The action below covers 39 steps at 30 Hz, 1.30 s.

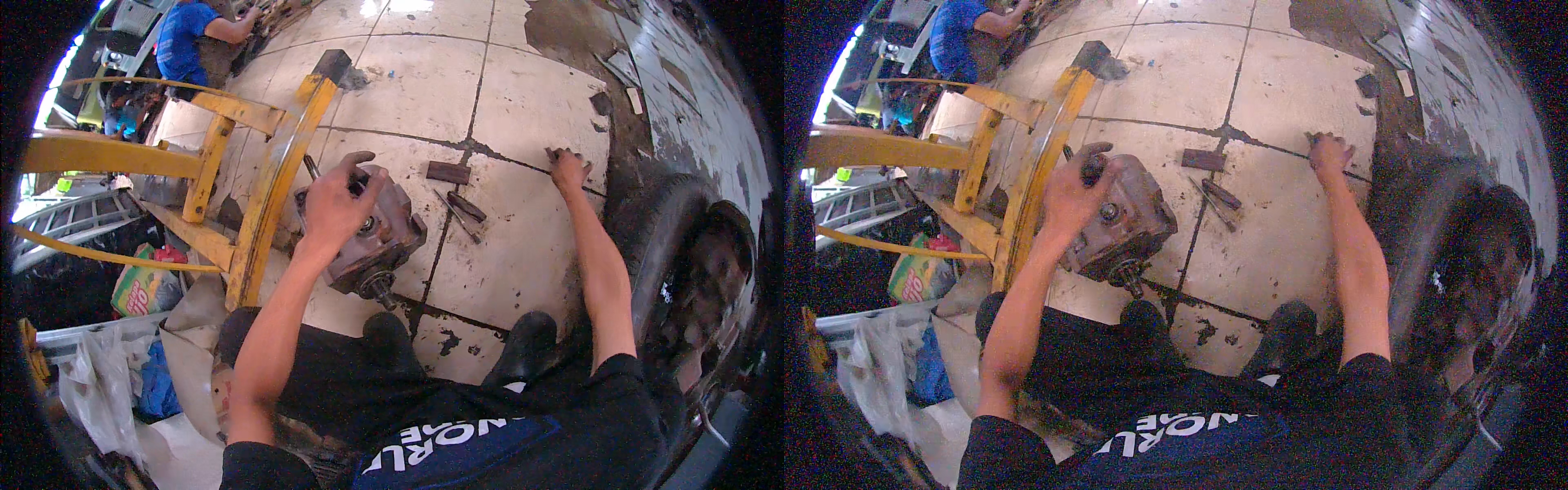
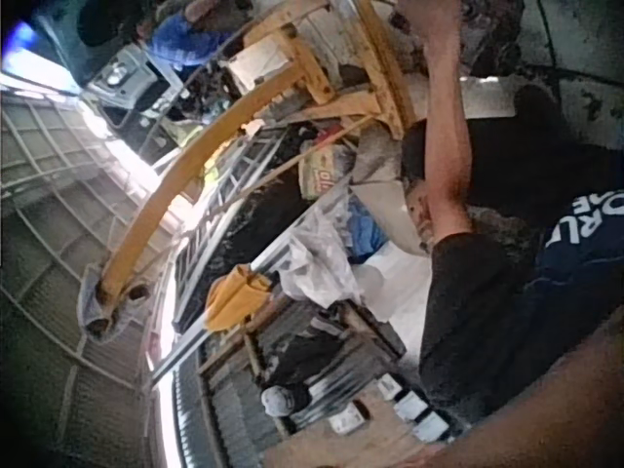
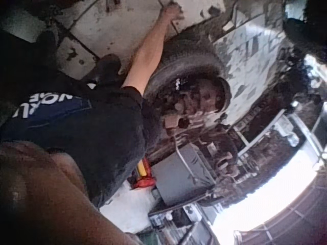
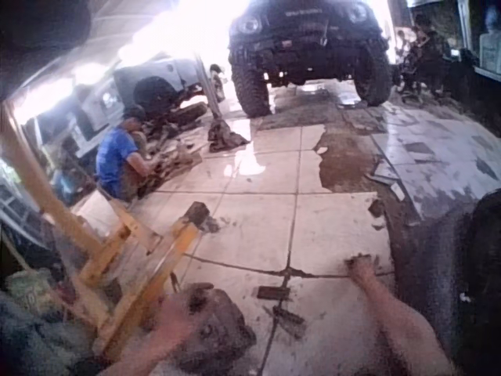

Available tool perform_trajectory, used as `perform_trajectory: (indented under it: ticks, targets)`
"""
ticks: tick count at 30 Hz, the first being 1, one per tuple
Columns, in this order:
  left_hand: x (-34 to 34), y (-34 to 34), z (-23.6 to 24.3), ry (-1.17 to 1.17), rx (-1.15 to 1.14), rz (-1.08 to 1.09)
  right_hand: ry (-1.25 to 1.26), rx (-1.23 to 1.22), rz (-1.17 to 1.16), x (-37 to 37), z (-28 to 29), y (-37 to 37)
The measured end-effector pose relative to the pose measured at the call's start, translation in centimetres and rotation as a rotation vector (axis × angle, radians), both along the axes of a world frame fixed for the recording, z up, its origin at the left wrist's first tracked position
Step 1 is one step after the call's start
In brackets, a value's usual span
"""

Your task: The person sits on the floor and uses a metal file to scrape and smooth the surface of a mechanical part. They repeatedly rotate the part to access different sides and continue filing throughout the video.

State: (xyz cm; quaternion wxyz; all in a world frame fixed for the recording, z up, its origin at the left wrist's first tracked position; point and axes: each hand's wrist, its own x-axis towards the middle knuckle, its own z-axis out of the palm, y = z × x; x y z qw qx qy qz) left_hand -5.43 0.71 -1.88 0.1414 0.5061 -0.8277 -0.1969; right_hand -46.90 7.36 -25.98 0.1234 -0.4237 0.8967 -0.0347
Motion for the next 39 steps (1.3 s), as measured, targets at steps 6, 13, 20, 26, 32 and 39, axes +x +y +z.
perform_trajectory:
  ticks: [6, 13, 20, 26, 32, 39]
  targets:
    - [0.9, 0.2, -1.4, 0.15, 0.039, -0.016, -1.516, -0.501, 0.062, 11.5, 5.0, -3.5]
    - [-0.6, 1.8, -0.5, 0.262, 0.276, -0.025, -1.876, -0.574, 0.239, 20.5, 14.7, -3.3]
    - [0.8, 2.3, 0.5, 0.367, 0.377, 0.008, -1.776, -0.594, 0.31, 22.6, 18.6, -2.4]
    - [2.4, 2.1, 1.2, 0.472, 0.473, 0.039, -1.696, -0.643, 0.254, 22.7, 20.2, -2.0]
    - [3.3, 2.5, 1.9, 0.608, 0.453, 0.091, -1.738, -0.776, 0.273, 24.2, 21.0, -1.5]
    - [3.5, 2.9, 1.5, 0.396, 0.118, 0.049, -1.484, -0.829, 0.331, 25.8, 19.7, -2.2]
